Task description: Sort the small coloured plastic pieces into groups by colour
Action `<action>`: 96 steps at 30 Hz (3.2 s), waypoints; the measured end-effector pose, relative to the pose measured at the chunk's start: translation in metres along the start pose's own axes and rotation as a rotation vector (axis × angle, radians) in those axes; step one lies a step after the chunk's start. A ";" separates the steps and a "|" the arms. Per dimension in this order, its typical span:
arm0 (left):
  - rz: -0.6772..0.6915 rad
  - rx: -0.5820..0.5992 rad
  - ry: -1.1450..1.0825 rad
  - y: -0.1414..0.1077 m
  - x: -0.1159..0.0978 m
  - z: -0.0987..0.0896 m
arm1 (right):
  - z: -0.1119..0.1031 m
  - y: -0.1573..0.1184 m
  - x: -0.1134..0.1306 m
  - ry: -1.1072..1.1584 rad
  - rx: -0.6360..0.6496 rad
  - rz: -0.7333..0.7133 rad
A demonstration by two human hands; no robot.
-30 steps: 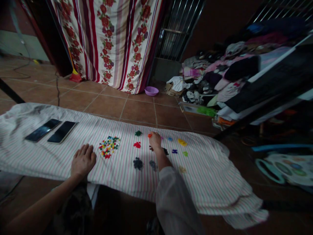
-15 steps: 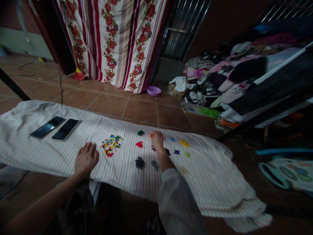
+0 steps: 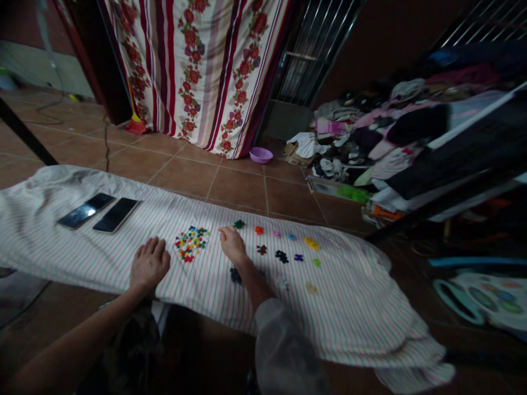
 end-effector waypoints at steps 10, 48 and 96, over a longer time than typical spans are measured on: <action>0.028 -0.024 0.067 -0.001 0.002 0.004 | 0.064 -0.001 0.042 0.090 -0.077 0.087; 0.013 -0.023 -0.002 -0.001 0.003 0.005 | 0.069 0.006 0.100 0.119 0.095 -0.233; 0.001 0.013 0.008 0.001 0.001 0.001 | 0.057 0.016 0.082 -0.088 0.092 -0.011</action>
Point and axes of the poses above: each hand's wrist, its own y-axis towards the middle knuckle, its own z-axis out of the palm, x = y × z, the point moved 3 cm from there along y, towards the middle knuckle, and after that the axes turned 8 degrees about -y, right-handed, at the moved point
